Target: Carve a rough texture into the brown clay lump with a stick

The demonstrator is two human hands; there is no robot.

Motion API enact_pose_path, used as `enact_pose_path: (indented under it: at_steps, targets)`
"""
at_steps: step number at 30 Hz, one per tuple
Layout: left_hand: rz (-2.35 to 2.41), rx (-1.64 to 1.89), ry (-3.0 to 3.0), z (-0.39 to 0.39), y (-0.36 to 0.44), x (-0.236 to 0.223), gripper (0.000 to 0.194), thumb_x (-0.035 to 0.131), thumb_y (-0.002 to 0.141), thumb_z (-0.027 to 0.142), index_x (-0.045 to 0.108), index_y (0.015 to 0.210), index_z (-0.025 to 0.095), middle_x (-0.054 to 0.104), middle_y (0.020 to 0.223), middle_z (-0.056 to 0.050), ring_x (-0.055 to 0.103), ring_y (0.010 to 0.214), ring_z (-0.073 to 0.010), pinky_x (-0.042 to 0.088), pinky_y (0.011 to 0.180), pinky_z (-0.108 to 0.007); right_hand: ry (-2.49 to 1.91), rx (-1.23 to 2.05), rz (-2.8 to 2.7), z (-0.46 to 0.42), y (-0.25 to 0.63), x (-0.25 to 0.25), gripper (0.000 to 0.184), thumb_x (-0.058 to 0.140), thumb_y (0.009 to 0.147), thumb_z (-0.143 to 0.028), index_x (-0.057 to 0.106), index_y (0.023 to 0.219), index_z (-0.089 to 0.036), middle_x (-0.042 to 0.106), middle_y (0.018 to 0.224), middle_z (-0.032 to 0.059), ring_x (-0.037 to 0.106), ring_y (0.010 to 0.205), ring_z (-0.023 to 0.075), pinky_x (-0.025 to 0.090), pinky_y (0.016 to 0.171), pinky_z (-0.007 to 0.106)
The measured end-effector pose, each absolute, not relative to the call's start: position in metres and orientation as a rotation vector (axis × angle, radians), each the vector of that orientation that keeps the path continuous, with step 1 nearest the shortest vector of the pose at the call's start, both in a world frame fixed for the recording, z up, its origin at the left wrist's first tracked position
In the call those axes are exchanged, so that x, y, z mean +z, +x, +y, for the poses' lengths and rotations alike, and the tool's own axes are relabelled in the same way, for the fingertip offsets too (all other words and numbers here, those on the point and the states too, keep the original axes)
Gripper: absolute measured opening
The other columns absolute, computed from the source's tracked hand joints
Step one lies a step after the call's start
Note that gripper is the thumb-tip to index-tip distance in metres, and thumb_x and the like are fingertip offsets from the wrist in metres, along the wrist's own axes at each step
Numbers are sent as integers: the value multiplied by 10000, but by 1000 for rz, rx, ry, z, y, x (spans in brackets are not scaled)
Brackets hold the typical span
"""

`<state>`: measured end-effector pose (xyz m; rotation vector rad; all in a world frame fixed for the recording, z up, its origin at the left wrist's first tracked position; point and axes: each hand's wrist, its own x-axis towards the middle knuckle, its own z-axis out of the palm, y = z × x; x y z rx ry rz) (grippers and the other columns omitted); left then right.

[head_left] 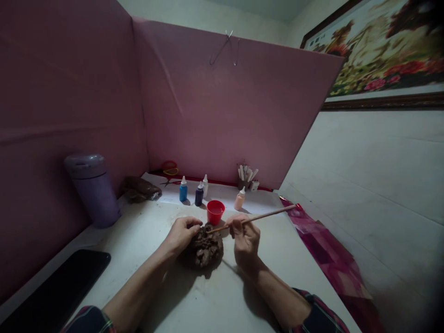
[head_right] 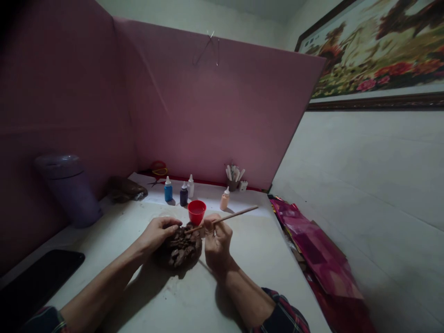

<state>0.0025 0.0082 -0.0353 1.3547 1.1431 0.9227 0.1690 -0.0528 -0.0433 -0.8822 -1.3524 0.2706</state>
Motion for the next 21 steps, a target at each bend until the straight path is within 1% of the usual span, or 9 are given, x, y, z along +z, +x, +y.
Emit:
enact_pose_path:
  at_steps: [3,7,10,14,18,21]
  targets:
    - [1156,913,1370,8,2,-35,208,645,585,221,718,754,124,706,724,-60,630,731,-213,457,698,-304,-878,198,-1272,-50,175,-36,229,463,962,-308,570,790,-199,566,744,20,479,580,129,397,551,273]
    - [1161,923,1402,9,2,-35,200,631,593,220,722,742,122,718,752,-81,636,753,-227,460,717,-314,-956,87,-1285,-38,182,-34,202,475,957,-307,613,859,-199,594,776,25,532,643,144,428,610,279]
    - [1153,956,1447,11,3,-39,200,617,610,239,726,735,126,728,774,-86,642,770,-234,463,738,-320,-1093,18,-1343,-20,184,-37,208,525,929,-315,635,810,-184,621,735,25,562,674,160,440,653,286]
    - [1157,954,1467,12,2,-40,229,610,628,281,733,743,127,731,779,-84,643,781,-239,465,748,-324,-1165,114,-1452,-2,185,-40,235,563,897,-338,646,749,-175,647,729,32,589,699,174,460,680,290]
    - [1174,939,1430,11,1,-36,242,612,624,277,734,761,119,725,790,-87,636,779,-227,461,739,-313,-1082,125,-1354,-8,186,-33,254,545,910,-371,625,756,-186,624,717,25,569,688,168,454,667,285]
    - [1177,939,1394,10,0,-35,275,599,648,284,732,808,104,716,794,-87,622,750,-210,454,705,-301,-986,149,-1215,-25,185,-26,254,501,942,-372,590,782,-196,563,682,2,503,612,140,422,604,268]
